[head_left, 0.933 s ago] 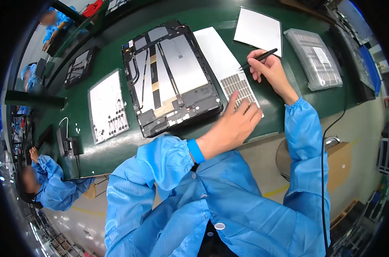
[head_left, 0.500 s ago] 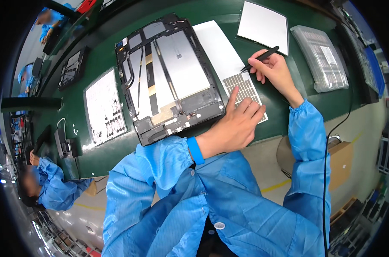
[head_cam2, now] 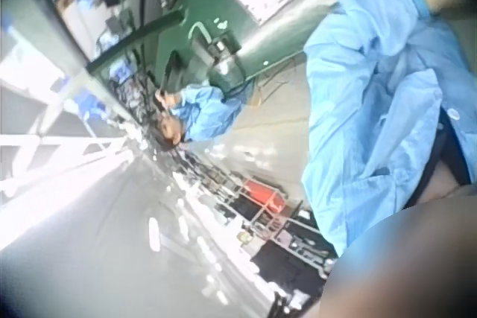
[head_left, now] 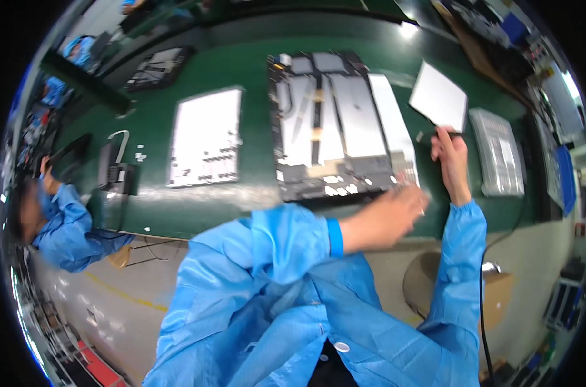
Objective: Assembling internal components and applying labels to tablet devices at a factory workbench.
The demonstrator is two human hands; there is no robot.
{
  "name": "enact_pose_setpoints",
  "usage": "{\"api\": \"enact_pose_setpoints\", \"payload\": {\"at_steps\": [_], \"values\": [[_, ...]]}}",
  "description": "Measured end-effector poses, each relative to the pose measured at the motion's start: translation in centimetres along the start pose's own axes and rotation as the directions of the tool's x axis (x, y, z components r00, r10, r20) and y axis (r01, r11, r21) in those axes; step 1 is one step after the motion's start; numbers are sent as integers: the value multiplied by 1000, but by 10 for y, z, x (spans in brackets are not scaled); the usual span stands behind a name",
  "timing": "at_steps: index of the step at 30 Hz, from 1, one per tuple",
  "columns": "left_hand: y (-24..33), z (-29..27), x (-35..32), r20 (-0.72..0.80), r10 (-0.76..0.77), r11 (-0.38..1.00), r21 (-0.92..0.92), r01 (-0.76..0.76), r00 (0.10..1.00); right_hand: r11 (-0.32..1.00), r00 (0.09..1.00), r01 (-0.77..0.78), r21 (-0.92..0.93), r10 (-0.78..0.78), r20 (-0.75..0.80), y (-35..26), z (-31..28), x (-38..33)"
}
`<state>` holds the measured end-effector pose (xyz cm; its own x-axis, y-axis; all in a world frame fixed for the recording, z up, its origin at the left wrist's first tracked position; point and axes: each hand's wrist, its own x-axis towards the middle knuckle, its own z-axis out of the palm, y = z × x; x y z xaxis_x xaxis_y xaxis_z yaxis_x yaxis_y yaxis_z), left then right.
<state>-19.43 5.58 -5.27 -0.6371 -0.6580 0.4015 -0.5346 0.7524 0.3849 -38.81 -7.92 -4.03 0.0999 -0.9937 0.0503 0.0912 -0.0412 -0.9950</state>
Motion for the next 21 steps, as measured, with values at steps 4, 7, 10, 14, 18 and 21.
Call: {"api": "enact_pose_setpoints", "payload": {"at_steps": [4, 7, 10, 14, 18, 21], "values": [[35, -105, -12, -111, 215, 975, -29, -220, 970, 981, 990, 136, 141, -138, 5, -26, 31, 19], [-2, -185, -28, -319, 22, 1000, 11, -19, 948, 982, 977, 134, 133, -153, 147, -67, 92, 41], [-105, -219, -33, -576, -230, 961, -10, 275, 784, 983, 947, 172, -69, -146, 286, -87, 168, 71], [-162, -195, -32, -482, -289, 957, -154, 245, 827, 968, 907, 211, -136, -142, 396, -80, 216, 100], [-179, -181, -40, -519, -349, 927, -313, 206, 780, 959, 916, 199, -201, -109, 386, -76, 218, 108], [-180, -179, -39, -560, -338, 926, -339, 163, 756, 950, 930, 207, -232, -117, 350, -77, 222, 106]]}}
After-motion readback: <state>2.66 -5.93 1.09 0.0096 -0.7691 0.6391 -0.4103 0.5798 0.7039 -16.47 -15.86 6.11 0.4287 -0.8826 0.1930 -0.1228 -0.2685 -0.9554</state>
